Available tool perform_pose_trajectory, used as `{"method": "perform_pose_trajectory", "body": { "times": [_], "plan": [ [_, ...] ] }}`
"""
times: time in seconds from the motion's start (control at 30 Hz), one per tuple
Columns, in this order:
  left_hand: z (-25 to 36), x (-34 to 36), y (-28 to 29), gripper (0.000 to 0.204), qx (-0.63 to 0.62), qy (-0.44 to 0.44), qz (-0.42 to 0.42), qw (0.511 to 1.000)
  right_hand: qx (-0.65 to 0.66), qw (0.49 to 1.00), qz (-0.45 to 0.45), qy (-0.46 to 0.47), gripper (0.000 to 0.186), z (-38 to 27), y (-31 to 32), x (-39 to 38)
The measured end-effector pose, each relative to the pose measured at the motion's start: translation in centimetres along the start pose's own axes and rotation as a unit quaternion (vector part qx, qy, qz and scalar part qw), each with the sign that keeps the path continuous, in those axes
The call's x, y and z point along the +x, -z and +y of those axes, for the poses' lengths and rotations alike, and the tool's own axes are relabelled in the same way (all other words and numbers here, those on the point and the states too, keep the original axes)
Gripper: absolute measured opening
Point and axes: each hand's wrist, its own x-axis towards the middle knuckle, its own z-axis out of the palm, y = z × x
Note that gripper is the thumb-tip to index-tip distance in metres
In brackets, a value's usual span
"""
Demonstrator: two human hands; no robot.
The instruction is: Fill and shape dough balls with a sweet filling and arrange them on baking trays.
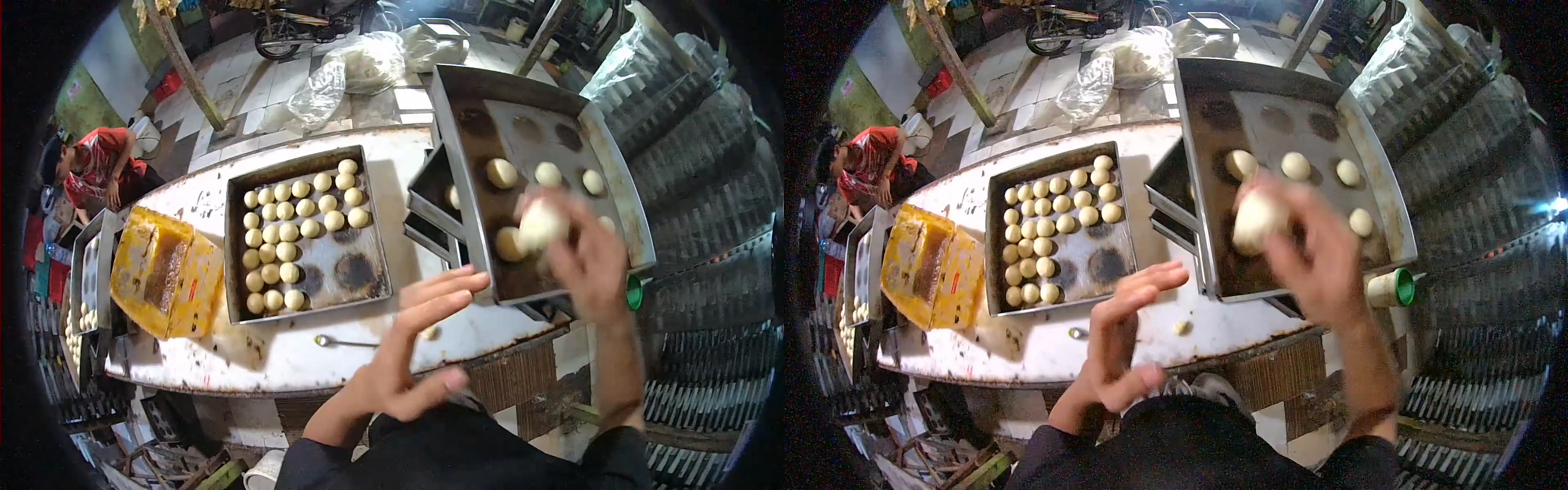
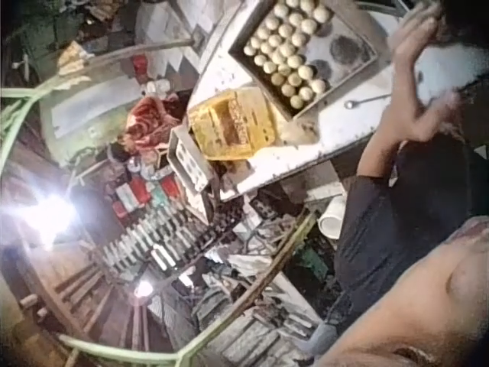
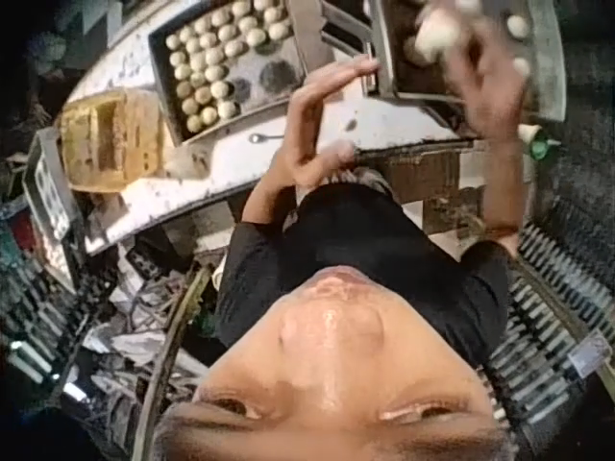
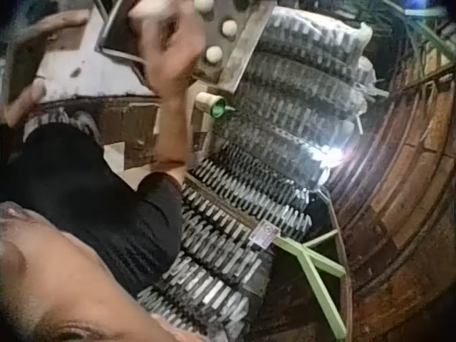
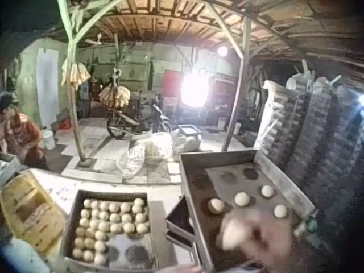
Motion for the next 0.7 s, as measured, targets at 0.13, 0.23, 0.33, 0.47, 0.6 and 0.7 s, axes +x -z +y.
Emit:
{"method": "perform_pose_trajectory", "body": {
  "times": [0.13,0.23,0.33,0.47,0.6,0.7],
  "plan": [
    [-5.0,-1.1,4.6,0.033,0.121,0.246,0.074,0.959,-0.395,0.899,0.005,0.189,0.047,6.8,1.4,14.5],
    [-11.5,-4.9,7.7,0.039,0.380,0.282,0.049,0.880,-0.526,0.819,-0.220,0.059,0.053,12.3,4.3,18.1],
    [-14.9,-11.9,13.9,0.044,0.522,0.419,0.085,0.738,-0.476,0.858,-0.091,0.172,0.048,4.4,-0.3,17.6],
    [-15.1,-15.5,19.7,0.042,0.673,0.464,0.047,0.575,-0.389,0.893,-0.065,0.216,0.037,-4.9,-6.4,8.7],
    [-14.6,-17.2,22.8,0.032,0.599,0.474,0.081,0.640,-0.268,0.930,-0.082,0.239,0.027,-8.9,-10.9,-1.7],
    [-8.1,-16.4,20.9,0.027,0.298,0.422,0.235,0.824,-0.182,0.971,-0.089,0.125,0.026,-7.1,-13.4,-8.0]
  ]
}}
